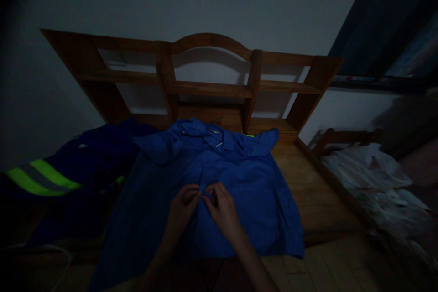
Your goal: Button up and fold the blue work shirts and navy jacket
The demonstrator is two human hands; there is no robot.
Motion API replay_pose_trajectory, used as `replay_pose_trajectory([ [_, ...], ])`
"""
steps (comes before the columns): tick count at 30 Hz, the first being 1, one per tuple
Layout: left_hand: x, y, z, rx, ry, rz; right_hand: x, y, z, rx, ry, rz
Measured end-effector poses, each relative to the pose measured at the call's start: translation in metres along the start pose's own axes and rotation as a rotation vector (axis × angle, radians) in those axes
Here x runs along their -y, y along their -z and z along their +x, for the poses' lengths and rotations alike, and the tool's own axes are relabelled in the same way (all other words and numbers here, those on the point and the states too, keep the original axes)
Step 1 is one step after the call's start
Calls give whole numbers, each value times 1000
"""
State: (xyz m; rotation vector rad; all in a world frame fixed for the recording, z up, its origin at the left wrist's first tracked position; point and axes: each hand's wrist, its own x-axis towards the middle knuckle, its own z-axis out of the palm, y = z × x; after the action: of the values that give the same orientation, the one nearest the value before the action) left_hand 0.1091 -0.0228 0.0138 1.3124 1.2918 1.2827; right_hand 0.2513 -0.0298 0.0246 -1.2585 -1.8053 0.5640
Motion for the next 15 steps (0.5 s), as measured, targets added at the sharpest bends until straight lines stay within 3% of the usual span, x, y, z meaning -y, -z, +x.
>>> replay_pose_trajectory([
  [15,-1,-1,-1,18,30,-59,0,0,-1,6,49,-31],
])
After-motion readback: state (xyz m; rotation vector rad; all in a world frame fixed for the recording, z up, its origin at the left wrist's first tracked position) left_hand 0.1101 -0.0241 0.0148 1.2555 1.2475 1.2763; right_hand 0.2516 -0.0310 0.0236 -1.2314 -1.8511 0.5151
